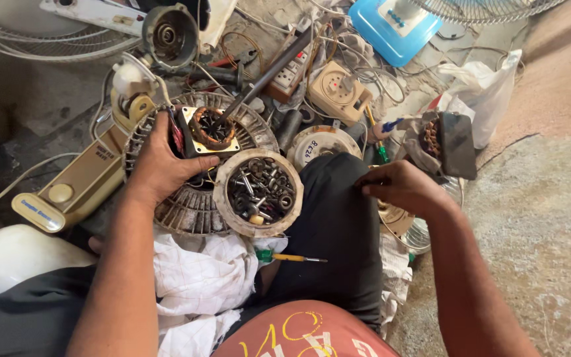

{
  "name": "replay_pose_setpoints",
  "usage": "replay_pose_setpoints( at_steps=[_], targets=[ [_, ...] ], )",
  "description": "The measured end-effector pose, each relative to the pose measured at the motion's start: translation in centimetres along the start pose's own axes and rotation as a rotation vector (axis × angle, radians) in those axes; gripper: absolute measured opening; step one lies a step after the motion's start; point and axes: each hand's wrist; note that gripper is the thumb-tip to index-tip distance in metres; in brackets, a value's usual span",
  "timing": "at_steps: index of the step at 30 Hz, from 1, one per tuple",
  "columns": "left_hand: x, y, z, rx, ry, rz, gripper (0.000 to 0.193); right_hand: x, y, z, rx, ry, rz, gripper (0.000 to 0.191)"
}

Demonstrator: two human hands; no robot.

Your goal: The person sits on the floor and disassembles a small electric motor, removing the outer casing and internal components. They use a screwdriver to loosen screws and handle various small parts, including a capacitor and wiring, while sorting through a container of hardware.

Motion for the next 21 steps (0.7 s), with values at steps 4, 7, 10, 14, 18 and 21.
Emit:
replay_pose_setpoints(
  at_steps=[4,7,10,14,18,21],
  targets=[
    [-0.1,-0.1,-0.3,0.063,0.069,-0.035,0.078,0.2,-0.3,-0.1,0.057,0.03,0.012,0.024],
    [-0.1,-0.1,-0.4,0.027,0.027,-0.018,0.077,0.0,0.0,0.1,0.058,0.063,0.088,0.023],
    [-0.1,-0.2,-0.4,-0.029,0.049,0.002,0.079,-0.3,0.2,0.5,0.055,0.031,0.107,0.022],
    [-0.1,-0.1,-0.3,0.031,0.025,-0.024,0.079,-0.7,0.1,1.0,0.019,0.059,0.111,0.021],
    [0.0,-0.1,0.0,0.01,0.021,-0.016,0.079,-1.5,0.3,0.9,0.082,0.062,0.097,0.021],
    [0.1,-0.1,0.3,-0.01,0.034,-0.002,0.081,-2.0,0.1,0.7,0.11,0.023,0.095,0.022]
  ],
)
Point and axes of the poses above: each hand's wrist, its own x-axis away from the middle knuckle, its own y-axis out of the palm, z = x × y, and after that the axes turned 11 degrees about -y, right-handed
